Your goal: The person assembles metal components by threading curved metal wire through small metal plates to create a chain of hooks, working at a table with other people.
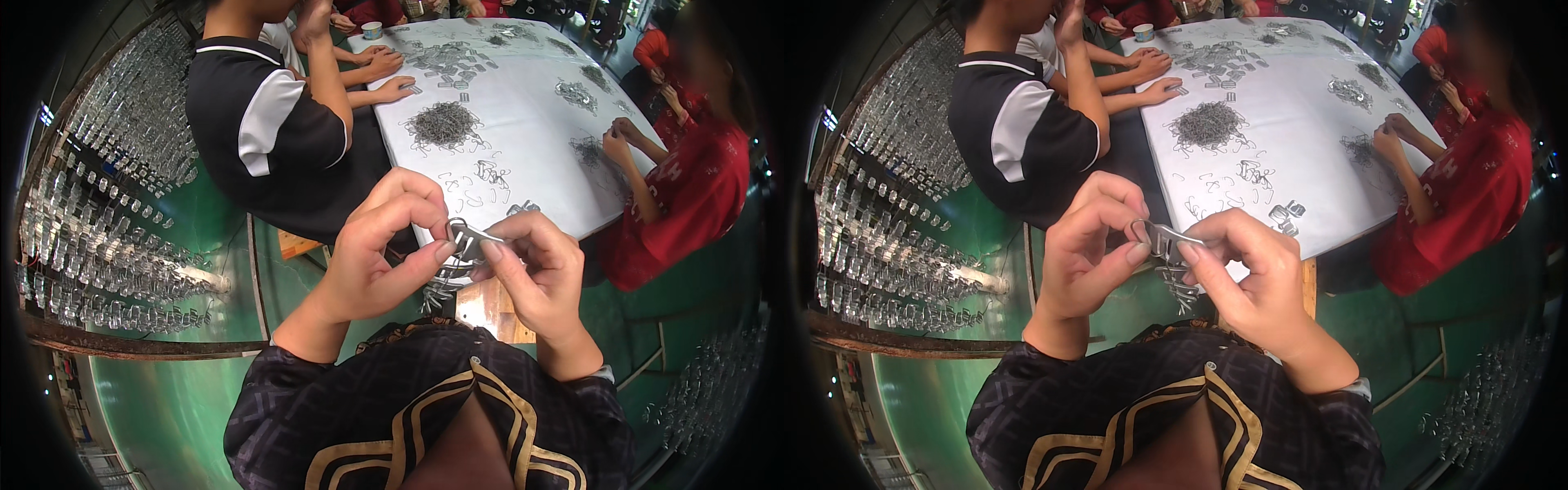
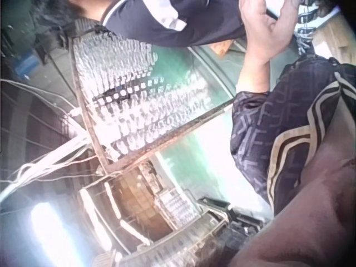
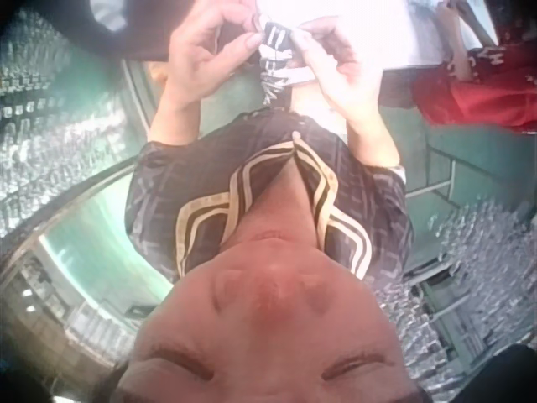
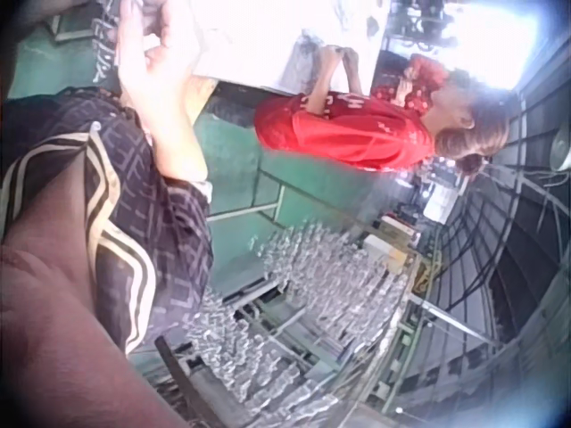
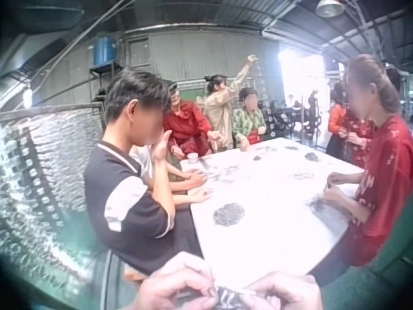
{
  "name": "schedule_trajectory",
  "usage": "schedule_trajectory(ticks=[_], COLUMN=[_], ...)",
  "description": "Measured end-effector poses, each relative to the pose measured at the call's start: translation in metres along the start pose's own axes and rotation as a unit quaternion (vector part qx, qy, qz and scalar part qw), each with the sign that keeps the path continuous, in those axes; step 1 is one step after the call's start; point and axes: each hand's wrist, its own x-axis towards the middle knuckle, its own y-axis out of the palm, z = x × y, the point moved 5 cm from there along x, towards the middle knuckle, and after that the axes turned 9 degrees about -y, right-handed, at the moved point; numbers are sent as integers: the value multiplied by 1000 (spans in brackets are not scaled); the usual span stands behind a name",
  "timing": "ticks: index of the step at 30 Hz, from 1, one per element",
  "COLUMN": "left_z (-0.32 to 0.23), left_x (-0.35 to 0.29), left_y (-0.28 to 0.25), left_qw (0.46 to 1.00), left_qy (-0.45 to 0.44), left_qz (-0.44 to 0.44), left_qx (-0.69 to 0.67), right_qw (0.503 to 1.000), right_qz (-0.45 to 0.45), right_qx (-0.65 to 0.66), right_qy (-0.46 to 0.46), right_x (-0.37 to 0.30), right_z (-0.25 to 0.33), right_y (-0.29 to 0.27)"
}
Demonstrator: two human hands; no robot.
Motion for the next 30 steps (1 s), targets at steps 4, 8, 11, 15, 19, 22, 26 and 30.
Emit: schedule_trajectory(ticks=[4, 8, 11, 15, 19, 22, 26, 30], left_z=[4, 11, 29, 49, 69, 86, 94, 103], left_x=[-13, -21, -31, -43, -54, -60, -66, -72], left_y=[-9, -11, -7, 1, 8, 16, 24, 28], left_qw=[996, 993, 996, 996, 994, 994, 992, 990], left_qy=[-8, -22, -37, -71, -98, -93, -97, -112], left_qz=[-26, -53, -59, -42, 8, 37, 55, 62], left_qx=[86, 102, 52, 27, 50, 49, 61, 54], right_qw=[999, 997, 993, 996, 911, 839, 818, 828], right_qz=[27, 63, 105, 80, 6, 31, 43, 37], right_qx=[-14, -29, -22, -34, -380, -530, -566, -551], right_qy=[-24, -30, -48, 37, 162, 123, 92, 97], right_x=[3, 3, 0, -13, -49, -83, -87, -82], right_z=[-12, -22, -38, -116, -232, -295, -307, -309], right_y=[21, 32, 36, 0, -77, -109, -112, -119])
